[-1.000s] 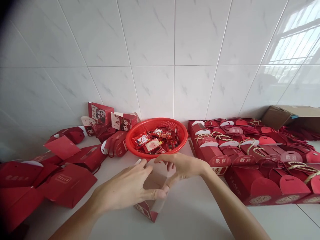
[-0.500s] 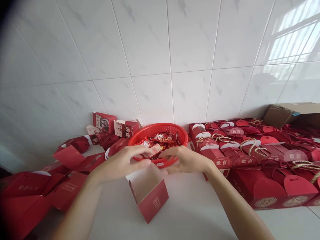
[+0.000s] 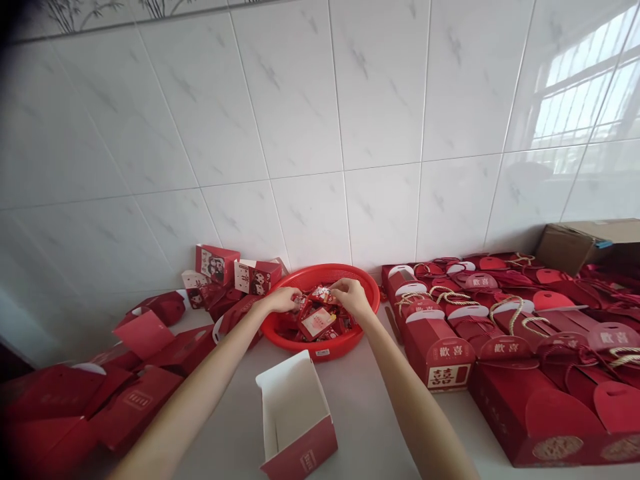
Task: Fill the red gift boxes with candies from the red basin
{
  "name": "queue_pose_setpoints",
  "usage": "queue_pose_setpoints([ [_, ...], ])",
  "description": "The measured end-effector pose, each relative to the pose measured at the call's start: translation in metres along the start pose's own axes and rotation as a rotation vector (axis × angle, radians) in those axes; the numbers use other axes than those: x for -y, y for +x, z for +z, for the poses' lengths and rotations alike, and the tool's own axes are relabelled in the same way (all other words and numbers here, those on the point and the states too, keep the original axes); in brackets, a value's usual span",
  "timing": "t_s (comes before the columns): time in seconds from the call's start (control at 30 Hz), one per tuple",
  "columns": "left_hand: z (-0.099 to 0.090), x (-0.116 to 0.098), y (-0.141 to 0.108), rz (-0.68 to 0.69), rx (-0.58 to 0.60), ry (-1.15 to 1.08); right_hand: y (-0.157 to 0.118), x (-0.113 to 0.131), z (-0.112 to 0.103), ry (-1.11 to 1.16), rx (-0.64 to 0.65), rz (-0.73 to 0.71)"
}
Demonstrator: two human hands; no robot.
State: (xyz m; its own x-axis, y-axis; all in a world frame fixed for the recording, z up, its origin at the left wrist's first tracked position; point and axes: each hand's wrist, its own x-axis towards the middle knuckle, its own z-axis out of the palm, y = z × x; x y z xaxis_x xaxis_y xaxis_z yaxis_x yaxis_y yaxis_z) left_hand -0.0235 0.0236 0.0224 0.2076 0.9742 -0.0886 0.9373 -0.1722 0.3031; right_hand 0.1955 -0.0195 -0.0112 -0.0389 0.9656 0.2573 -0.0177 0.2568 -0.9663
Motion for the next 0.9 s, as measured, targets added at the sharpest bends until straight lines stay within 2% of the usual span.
queue_pose_setpoints([
  [0.13,0.005,0.006,0.007,-0.031,-0.052,-0.084,-0.002,-0.003,-0.002,0.007,0.014,0.031],
  [0.23,0.007,0.001,0.008,-0.017,-0.075,-0.178,-0.003,-0.002,-0.002,0.011,0.006,0.053],
  [0.3,0.007,-0.008,0.006,0.057,-0.087,-0.404,-0.004,0.000,-0.002,0.017,-0.007,0.061],
  [0.4,0.005,-0.027,0.002,0.239,-0.110,-0.861,-0.006,0.005,-0.003,0.083,0.004,0.098],
  [0.47,0.003,-0.040,0.000,0.336,-0.117,-0.994,-0.008,0.009,-0.005,0.172,0.013,0.122],
  [0.6,0.003,-0.056,-0.002,0.395,-0.007,-1.037,-0.011,0.013,-0.006,0.307,0.030,0.096],
  [0.77,0.010,-0.055,0.004,0.314,-0.085,-0.976,-0.012,0.014,-0.004,0.302,0.067,0.042],
  [0.9,0.007,-0.048,0.013,0.307,-0.027,-0.999,-0.010,0.013,-0.003,0.285,0.031,-0.013],
])
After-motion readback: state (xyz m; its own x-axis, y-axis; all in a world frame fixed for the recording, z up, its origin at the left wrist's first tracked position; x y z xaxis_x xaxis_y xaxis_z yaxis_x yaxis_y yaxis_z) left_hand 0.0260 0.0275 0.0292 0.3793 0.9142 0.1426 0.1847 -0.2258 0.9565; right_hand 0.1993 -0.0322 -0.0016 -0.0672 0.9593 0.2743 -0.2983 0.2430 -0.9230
